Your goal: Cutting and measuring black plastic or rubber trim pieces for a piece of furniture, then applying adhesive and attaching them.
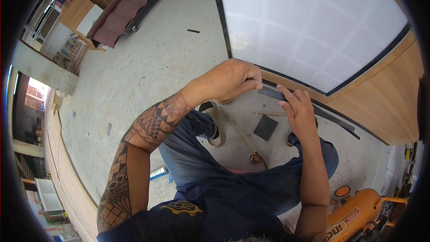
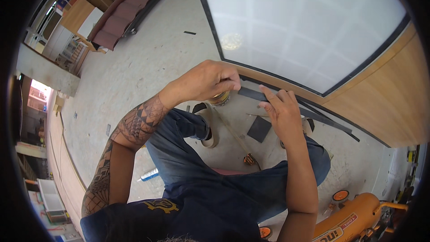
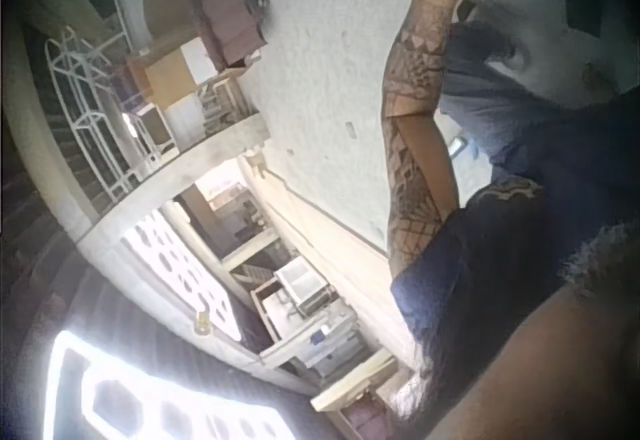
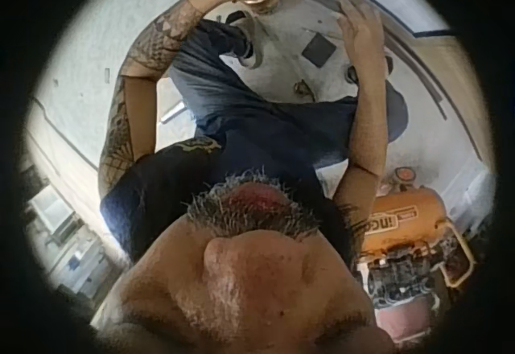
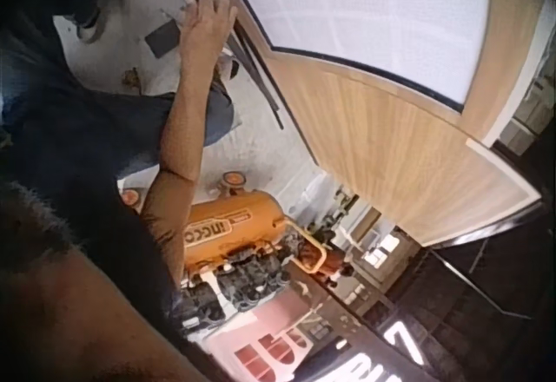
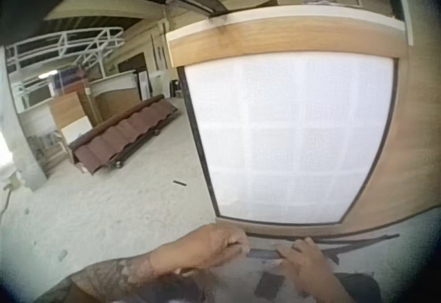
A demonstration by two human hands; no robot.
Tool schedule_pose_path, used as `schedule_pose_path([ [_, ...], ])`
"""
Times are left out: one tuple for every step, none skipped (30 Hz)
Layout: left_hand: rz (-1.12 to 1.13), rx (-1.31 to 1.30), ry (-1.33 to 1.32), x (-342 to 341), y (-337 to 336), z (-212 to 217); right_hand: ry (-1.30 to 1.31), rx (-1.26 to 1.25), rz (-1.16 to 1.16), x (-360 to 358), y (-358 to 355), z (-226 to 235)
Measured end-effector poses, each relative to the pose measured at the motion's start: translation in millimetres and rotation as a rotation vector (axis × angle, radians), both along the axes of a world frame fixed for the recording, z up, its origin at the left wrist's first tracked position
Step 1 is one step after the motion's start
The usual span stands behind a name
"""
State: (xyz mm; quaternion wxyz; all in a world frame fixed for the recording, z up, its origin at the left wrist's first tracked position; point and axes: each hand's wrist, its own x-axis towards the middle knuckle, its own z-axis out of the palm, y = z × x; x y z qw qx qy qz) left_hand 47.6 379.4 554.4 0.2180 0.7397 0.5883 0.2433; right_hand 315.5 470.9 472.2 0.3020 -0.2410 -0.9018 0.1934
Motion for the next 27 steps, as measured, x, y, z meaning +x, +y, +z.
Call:
schedule_pose_path([
  [0.032,-0.029,-0.049,-2,4,-7,0.001,-0.003,0.004,-3,2,-5],
  [0.039,-0.031,-0.052,-3,9,-16,-0.019,-0.004,-0.037,-7,4,-12],
  [0.163,-0.209,-0.324,-3,14,-27,-0.038,0.000,-0.069,-9,5,-19],
  [0.281,-0.387,-0.598,-2,19,-41,-0.046,-0.010,-0.080,-12,7,-27],
  [0.276,-0.395,-0.604,0,21,-58,-0.074,-0.010,-0.077,-16,9,-36],
  [0.264,-0.438,-0.798,6,22,-79,-0.084,-0.005,-0.060,-18,12,-45],
  [0.248,-0.485,-0.994,12,24,-102,-0.118,-0.007,-0.090,-19,13,-54],
  [0.265,-0.550,-1.083,17,27,-127,-0.211,-0.026,-0.126,-21,14,-63],
  [0.255,-0.559,-1.090,23,32,-154,-0.298,-0.055,-0.154,-21,14,-72],
  [0.356,-0.554,-1.183,30,37,-182,-0.319,-0.046,-0.168,-20,13,-79],
  [0.477,-0.550,-1.271,33,40,-211,-0.312,0.007,-0.243,-20,10,-84],
  [0.457,-0.552,-1.282,35,44,-239,-0.346,0.031,-0.332,-19,9,-88],
  [0.535,-0.538,-1.313,37,49,-266,-0.315,0.066,-0.319,-16,9,-89],
  [0.632,-0.532,-1.336,39,54,-293,-0.318,-0.030,-0.277,-13,8,-89],
  [0.603,-0.526,-1.349,41,58,-318,-0.282,-0.094,-0.228,-10,9,-87],
  [0.721,-0.502,-1.390,44,60,-341,-0.327,-0.119,-0.237,-9,9,-85],
  [0.841,-0.473,-1.428,46,63,-363,-0.358,-0.182,-0.180,-7,9,-82],
  [0.844,-0.465,-1.437,45,66,-381,-0.388,-0.244,-0.116,-7,8,-80],
  [0.856,-0.514,-1.420,41,68,-397,-0.390,-0.238,-0.101,-8,7,-77],
  [0.906,-0.578,-1.394,34,68,-410,-0.471,-0.277,-0.077,-9,5,-75],
  [0.890,-0.545,-1.407,29,69,-421,-0.535,-0.314,-0.045,-10,2,-73],
  [0.909,-0.548,-1.386,25,73,-429,-0.551,-0.310,-0.031,-12,1,-71],
  [0.975,-0.577,-1.354,22,75,-435,-0.551,-0.327,-0.019,-13,-1,-69],
  [1.040,-0.545,-1.344,21,77,-439,-0.553,-0.346,-0.007,-14,-2,-67],
  [1.016,-0.497,-1.369,19,78,-441,-0.555,-0.343,0.016,-15,-2,-65],
  [1.008,-0.602,-1.278,16,77,-440,-0.544,-0.356,0.024,-16,-1,-63],
  [1.031,-0.741,-1.150,12,72,-439,-0.539,-0.388,0.031,-17,0,-61],
])
